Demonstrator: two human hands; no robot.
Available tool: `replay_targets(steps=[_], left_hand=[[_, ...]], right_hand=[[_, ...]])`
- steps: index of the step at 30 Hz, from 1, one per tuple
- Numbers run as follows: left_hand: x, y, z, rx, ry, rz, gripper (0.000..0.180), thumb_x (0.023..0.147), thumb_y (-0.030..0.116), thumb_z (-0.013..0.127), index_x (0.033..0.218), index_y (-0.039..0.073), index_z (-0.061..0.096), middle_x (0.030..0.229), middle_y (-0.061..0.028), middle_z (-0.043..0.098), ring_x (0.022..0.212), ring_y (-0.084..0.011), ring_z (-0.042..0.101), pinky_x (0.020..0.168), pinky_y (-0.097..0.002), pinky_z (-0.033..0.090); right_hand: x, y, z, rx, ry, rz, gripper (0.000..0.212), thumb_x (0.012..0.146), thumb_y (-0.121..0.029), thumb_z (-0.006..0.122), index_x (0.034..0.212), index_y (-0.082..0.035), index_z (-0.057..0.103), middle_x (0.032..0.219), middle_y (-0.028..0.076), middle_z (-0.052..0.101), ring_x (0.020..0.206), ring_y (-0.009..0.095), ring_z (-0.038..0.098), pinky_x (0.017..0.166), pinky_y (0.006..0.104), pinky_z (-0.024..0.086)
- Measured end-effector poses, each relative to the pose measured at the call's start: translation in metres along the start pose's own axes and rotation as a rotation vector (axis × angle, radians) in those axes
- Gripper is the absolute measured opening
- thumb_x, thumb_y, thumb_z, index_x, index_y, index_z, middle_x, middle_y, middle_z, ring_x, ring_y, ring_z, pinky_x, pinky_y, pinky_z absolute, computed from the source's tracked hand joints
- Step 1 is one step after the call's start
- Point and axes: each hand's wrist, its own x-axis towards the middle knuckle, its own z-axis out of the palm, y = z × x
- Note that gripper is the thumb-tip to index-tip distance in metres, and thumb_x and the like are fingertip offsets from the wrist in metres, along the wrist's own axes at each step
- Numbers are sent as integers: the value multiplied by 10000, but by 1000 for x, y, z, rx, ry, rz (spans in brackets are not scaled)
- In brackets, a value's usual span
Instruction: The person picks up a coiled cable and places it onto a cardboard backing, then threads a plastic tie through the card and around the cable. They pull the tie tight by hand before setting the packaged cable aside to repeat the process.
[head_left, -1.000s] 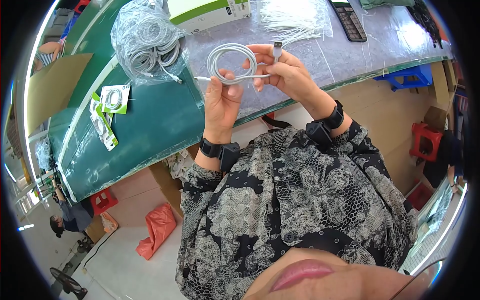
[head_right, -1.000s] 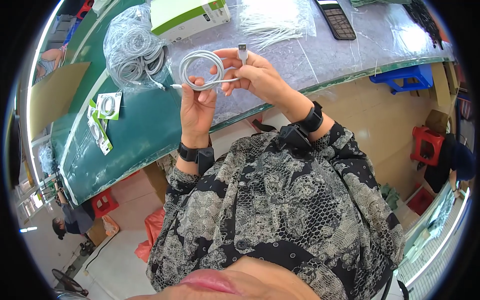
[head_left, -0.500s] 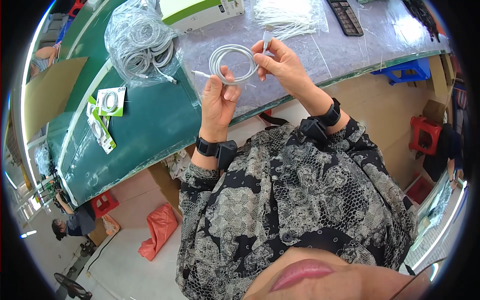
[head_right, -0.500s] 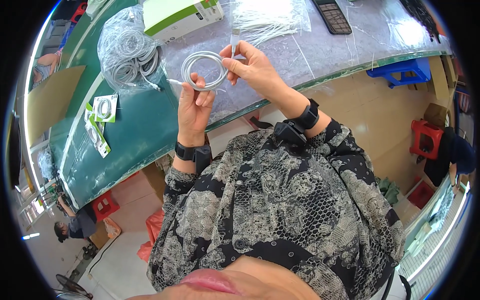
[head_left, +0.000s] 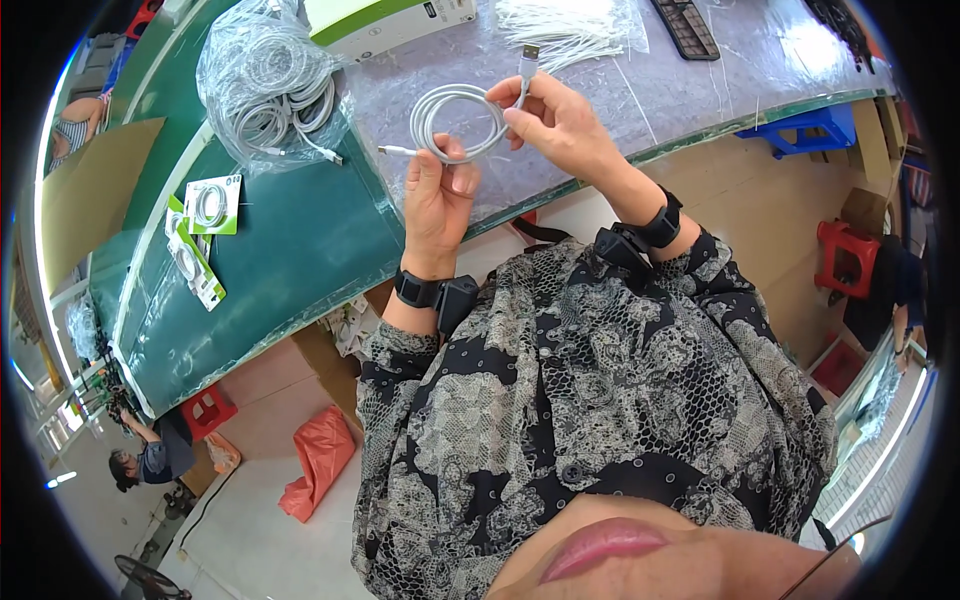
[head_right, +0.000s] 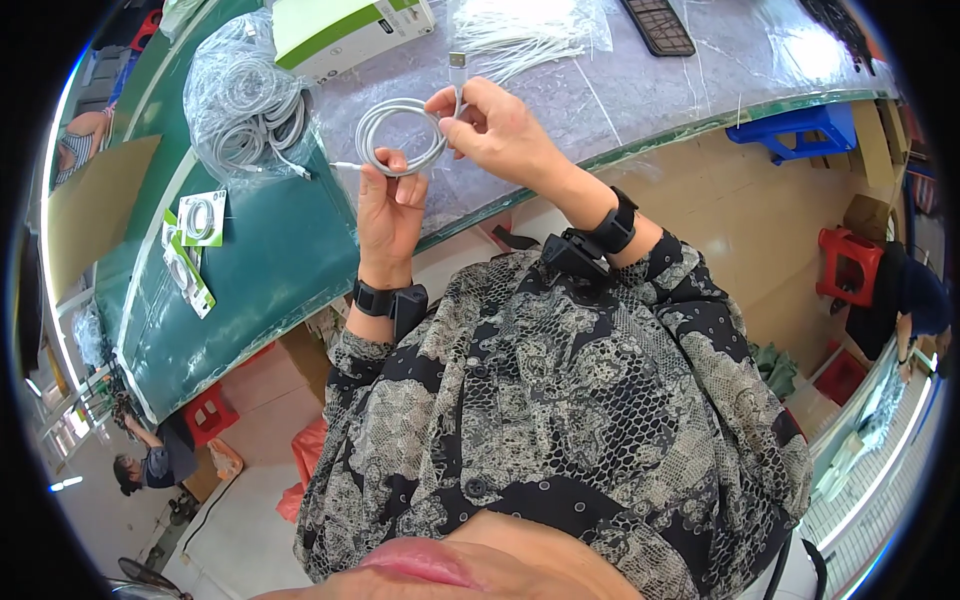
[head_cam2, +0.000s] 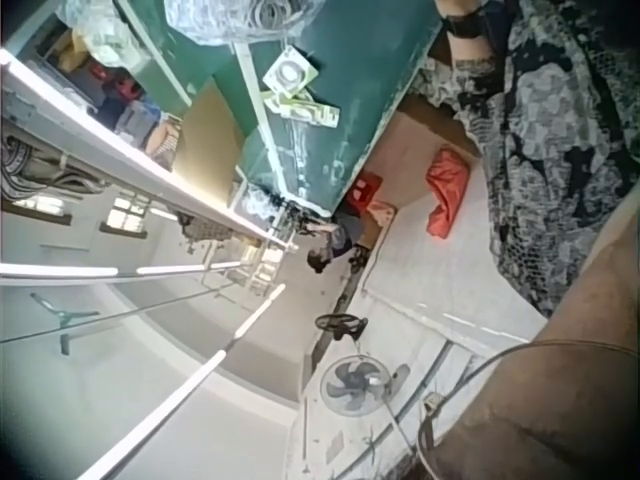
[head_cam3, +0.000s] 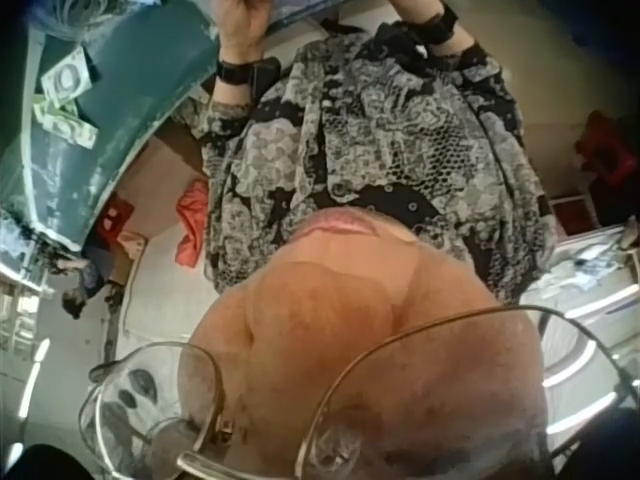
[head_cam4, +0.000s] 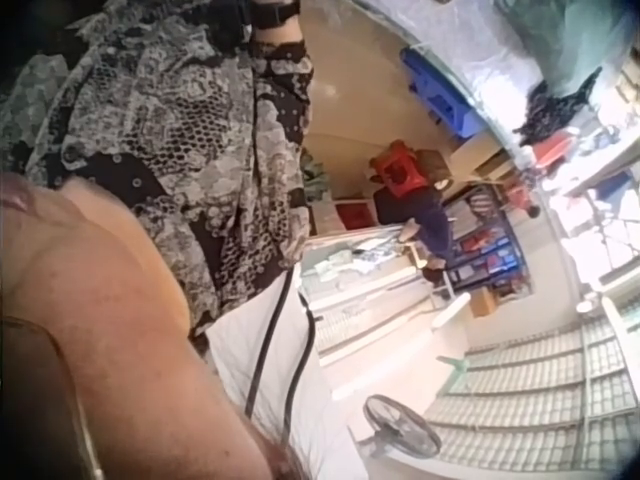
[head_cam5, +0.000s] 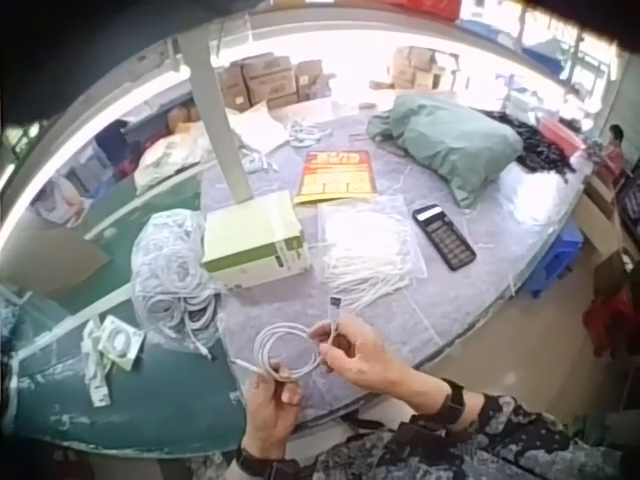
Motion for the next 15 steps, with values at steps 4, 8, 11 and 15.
replay_targets(steps=[4,8,11,15], left_hand=[[3,-6,-6,-139,-57,6,241,959,292,484,1056,89,572,899,-26,546,653,-113,442,620,-260,367],[4,-9,-10,-170,-34,12,221,962,292,477,1035,100,558,902,-21,538,657,-113,443,634,-260,369],[4,-9,-13,-165,-64,4,232,960,302,477,1036,100,562,899,-18,538,655,-112,442,632,-262,370],[1,-8,-10,-77,-46,23,242,956,314,481,1032,100,565,898,-18,539,653,-111,442,634,-263,370]], right_hand=[[-1,0,1,-4,-9,24,188,890,-52,527,1061,13,569,886,35,604,752,107,614,707,244,513],[-2,-1,-4,33,-27,20,187,881,-17,503,1053,14,570,903,36,606,773,115,620,729,243,511],[-2,2,-4,65,-33,14,186,873,-7,505,1045,13,572,909,36,607,778,113,620,734,241,509],[-2,3,-5,117,-35,42,169,867,-11,525,1027,13,578,909,35,609,781,104,619,730,236,505]])
